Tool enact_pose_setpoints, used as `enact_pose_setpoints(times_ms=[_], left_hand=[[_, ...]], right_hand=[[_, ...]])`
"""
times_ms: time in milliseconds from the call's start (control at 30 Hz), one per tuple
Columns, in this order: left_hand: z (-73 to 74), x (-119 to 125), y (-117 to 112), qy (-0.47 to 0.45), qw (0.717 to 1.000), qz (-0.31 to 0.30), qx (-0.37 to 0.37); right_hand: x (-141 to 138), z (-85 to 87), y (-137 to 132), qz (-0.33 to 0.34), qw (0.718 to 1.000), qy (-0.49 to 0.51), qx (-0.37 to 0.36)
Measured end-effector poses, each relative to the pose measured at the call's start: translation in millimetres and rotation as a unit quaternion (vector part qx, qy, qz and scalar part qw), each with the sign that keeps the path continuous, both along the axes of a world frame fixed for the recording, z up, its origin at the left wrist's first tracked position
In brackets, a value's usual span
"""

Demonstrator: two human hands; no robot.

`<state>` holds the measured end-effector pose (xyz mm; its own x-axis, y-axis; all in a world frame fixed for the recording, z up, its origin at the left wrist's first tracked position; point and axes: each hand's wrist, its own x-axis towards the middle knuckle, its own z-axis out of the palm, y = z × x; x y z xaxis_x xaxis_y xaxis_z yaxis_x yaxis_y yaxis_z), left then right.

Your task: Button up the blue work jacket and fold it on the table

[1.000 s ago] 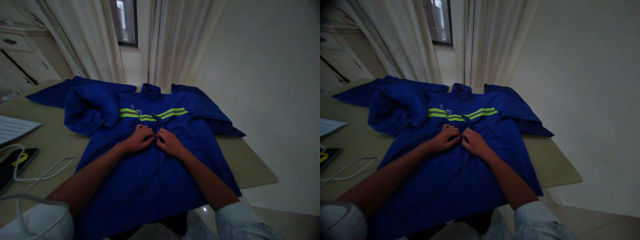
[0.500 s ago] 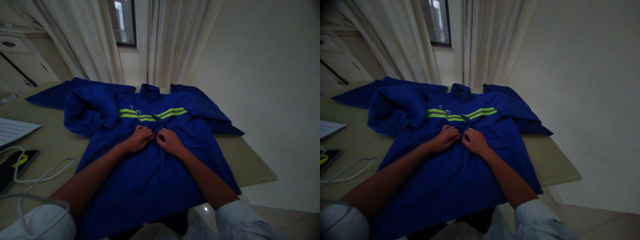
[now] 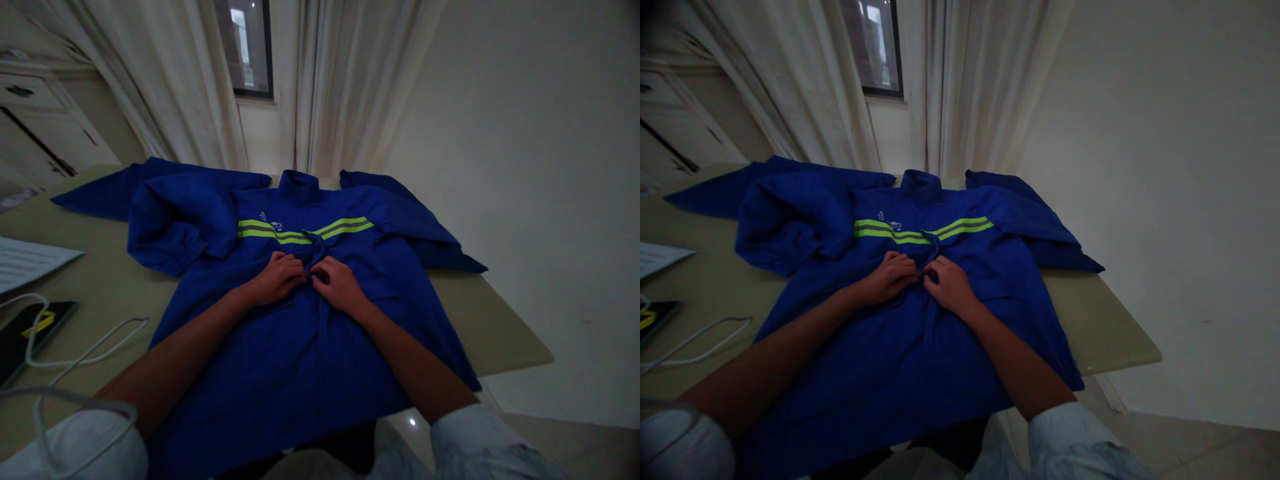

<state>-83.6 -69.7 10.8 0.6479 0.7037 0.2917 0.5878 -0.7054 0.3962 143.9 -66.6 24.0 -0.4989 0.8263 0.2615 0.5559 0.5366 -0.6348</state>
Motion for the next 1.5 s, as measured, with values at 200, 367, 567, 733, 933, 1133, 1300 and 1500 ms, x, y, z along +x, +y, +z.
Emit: enact_pose_setpoints(times_ms=[200, 367, 567, 733, 933, 1133, 1300, 1500], left_hand=[[3.2, 1, -4, 0.027, 0.998, 0.006, 0.049], [9.0, 4, -9, 0.068, 0.993, 0.004, 0.1], [5.3, 9, -10, 0.097, 0.987, 0.038, 0.124], [4.2, 12, -13, 0.108, 0.984, 0.043, 0.137], [3.3, 13, -12, 0.06, 0.993, 0.067, 0.083], [0.1, 12, -12, 0.034, 0.994, 0.093, 0.034], [-1.6, 14, -13, 0.007, 0.994, 0.111, -0.007], [-1.1, 16, -13, 0.004, 0.993, 0.114, -0.004]], right_hand=[[-1, -1.4, 4, -0.018, 0.999, 0.008, -0.03], [1, -2.3, 10, -0.022, 0.993, 0.026, -0.113], [1, -7.5, 16, -0.022, 0.992, 0.017, -0.126], [-1, -8.5, 17, -0.022, 0.993, 0.006, -0.117], [-2, -7.0, 17, -0.043, 0.992, 0.003, -0.123], [3, -7.5, 19, 0.003, 0.991, 0.04, -0.131], [-1, -4.9, 14, 0.014, 0.997, 0.033, -0.069], [-9, -6.3, 9, -0.025, 0.999, 0.004, -0.028]])
